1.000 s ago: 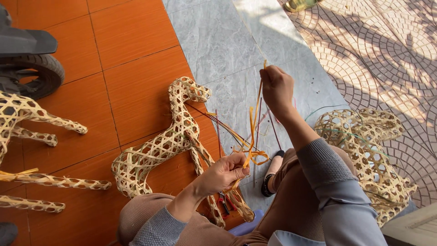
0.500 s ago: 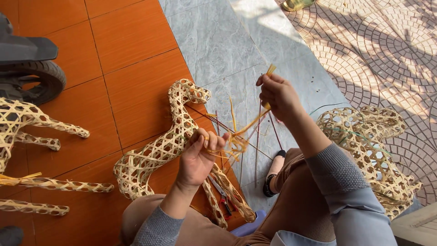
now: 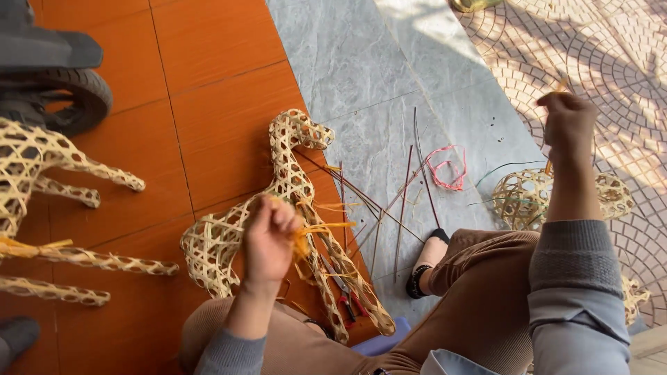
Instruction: Assembling and tying woven bamboo animal figures using strips and ties
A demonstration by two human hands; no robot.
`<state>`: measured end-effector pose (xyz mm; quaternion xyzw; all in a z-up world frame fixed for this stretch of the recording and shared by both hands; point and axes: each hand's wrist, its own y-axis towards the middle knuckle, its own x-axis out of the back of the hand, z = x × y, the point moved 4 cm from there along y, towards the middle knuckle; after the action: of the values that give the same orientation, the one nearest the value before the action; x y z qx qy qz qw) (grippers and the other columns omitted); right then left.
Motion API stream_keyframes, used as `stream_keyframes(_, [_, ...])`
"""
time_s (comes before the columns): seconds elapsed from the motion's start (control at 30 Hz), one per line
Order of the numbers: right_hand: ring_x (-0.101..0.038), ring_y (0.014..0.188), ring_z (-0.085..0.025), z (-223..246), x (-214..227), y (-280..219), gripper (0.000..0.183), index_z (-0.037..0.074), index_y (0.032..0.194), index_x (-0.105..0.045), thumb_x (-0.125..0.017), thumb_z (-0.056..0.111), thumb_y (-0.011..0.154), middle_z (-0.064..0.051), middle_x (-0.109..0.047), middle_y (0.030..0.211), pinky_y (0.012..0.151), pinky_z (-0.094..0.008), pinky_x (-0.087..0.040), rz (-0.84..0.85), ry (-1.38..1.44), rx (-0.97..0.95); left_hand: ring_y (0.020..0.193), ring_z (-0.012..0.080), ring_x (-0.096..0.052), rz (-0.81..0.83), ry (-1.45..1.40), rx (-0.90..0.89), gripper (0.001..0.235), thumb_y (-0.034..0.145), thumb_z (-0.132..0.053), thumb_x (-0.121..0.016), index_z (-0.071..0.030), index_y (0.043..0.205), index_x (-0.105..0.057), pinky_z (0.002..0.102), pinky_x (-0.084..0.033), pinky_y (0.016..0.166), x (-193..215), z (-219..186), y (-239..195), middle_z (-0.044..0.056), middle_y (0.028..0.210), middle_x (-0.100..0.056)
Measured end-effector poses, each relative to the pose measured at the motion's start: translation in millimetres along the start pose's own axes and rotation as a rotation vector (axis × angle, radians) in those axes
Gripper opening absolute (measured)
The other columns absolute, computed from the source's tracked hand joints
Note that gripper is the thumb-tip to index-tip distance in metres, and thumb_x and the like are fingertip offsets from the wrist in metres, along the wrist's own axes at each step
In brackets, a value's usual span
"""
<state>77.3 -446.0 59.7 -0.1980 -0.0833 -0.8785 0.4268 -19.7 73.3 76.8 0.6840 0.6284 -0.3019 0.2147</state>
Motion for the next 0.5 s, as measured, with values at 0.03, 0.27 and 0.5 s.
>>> stream_keyframes(0.03, [-0.018, 0.042, -0.005, 12, -17, -17, 0.017, 0.016, 0.099, -0.073, -0.056, 0.014, 0.103, 0.009, -0.032, 0.050, 0.041, -0.028, -0.016, 0.014, -0.012, -0.001, 0.059, 0.0097, -0.035, -0.017, -0.008, 0.000, 0.039, 0.105, -0.034, -0.042, -0.014, 0.072, -0.049, 0.021, -0.032, 0.060, 5, 13, 3, -0.004, 0.065, -0.043])
stream_keyframes(0.27, [-0.051, 0.060, -0.013, 94, -122, -171, 0.009, 0.007, 0.090, -0.073, -0.078, 0.010, 0.082, -0.003, -0.061, 0.068, 0.063, -0.026, -0.042, 0.797, -0.026, 0.399, 0.077, 0.0128, -0.053, -0.132, -0.096, 0.103, 0.020, 0.107, -0.023, -0.033, -0.017, 0.096, -0.048, 0.034, -0.048, 0.087, -13, 58, 25, -0.001, 0.081, -0.051])
stream_keyframes(0.5, [-0.046, 0.050, -0.020, 80, -170, -234, 0.036, 0.007, 0.110, -0.069, -0.079, 0.020, 0.077, -0.010, -0.072, 0.086, 0.051, -0.037, -0.042, 1.103, -0.109, 0.497, 0.083, 0.0123, -0.057, -0.164, -0.217, 0.119, 0.019, 0.108, -0.024, -0.034, -0.017, 0.098, -0.050, 0.035, -0.051, 0.097, -11, 74, 40, 0.000, 0.086, -0.053])
